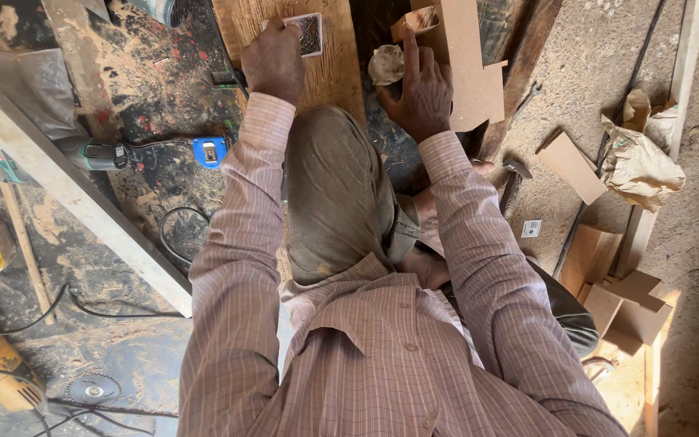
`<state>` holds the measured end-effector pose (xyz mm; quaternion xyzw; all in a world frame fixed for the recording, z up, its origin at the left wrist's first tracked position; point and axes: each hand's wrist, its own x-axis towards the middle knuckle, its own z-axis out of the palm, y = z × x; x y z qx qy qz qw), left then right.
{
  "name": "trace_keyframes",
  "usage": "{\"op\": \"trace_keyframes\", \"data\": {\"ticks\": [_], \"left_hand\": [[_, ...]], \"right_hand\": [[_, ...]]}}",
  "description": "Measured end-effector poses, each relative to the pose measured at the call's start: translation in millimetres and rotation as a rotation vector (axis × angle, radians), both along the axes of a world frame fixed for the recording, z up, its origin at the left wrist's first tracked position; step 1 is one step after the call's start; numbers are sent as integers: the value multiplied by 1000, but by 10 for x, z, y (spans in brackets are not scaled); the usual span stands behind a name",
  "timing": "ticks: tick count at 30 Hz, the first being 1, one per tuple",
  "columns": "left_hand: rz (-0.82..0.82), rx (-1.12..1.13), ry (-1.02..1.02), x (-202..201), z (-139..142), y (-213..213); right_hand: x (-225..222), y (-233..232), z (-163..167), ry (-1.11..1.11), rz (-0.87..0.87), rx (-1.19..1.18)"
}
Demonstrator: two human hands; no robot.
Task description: The person sits cross-legged on the workshop floor assembling small wooden boxes. They hammer nails into wooden panels, fit pieces together, press panels onto the box, and turn the boxes over to work on different sides.
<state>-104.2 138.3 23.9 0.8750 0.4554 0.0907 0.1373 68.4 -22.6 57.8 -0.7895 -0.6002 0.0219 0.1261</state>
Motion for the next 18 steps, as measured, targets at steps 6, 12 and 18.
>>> {"op": "trace_keyframes", "data": {"ticks": [6,12,18], "left_hand": [[-115,-11,273,97,33,236],[-305,170,68,-77,-44,301],[-293,69,203,-95,-17,310]], "right_hand": [[-98,128,53,-68,-71,80],[-145,168,189,14,-156,104],[-35,-202,344,87,-236,408]]}}
